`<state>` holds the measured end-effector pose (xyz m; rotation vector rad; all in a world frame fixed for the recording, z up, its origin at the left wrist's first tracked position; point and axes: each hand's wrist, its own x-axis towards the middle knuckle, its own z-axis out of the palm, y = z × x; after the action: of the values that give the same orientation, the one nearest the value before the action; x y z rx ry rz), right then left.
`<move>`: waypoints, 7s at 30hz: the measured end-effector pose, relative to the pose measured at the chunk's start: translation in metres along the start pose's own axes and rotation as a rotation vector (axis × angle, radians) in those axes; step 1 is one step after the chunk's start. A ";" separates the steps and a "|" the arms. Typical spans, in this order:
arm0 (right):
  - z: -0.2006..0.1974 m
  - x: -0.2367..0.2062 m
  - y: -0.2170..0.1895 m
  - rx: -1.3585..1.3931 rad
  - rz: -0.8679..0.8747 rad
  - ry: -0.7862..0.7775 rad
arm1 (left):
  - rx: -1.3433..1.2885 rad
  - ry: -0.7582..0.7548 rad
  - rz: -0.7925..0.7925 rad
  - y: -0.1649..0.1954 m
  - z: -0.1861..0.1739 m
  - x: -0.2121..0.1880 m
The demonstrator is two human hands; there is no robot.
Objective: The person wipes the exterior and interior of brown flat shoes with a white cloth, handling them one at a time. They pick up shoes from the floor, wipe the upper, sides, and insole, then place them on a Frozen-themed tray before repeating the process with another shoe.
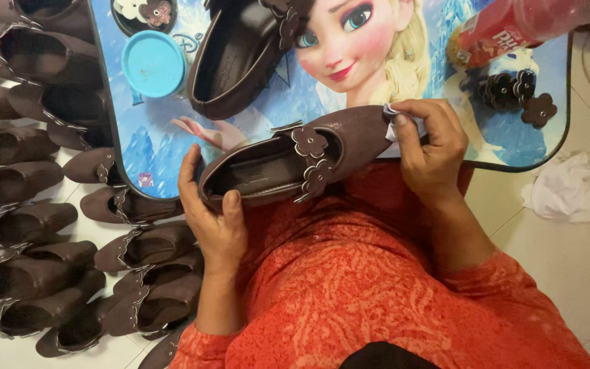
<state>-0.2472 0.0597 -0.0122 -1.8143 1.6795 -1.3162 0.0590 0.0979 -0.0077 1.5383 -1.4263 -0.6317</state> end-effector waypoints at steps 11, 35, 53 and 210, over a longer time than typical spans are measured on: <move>-0.049 -0.056 0.030 0.390 0.285 0.137 | 0.406 -0.058 0.139 -0.015 -0.013 0.007; -0.059 -0.028 0.024 -0.164 0.016 0.329 | 0.779 0.372 0.115 -0.038 -0.048 0.029; -0.136 -0.079 0.120 0.633 0.537 0.518 | -0.192 0.299 -0.295 -0.120 -0.050 0.017; -0.037 0.102 -0.055 -0.256 0.018 -0.239 | -0.424 -0.477 -0.217 0.050 0.196 0.170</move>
<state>-0.2564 -0.0077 0.0890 -1.9994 1.7895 -0.8669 -0.0983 -0.1139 -0.0169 1.2547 -1.3501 -1.4100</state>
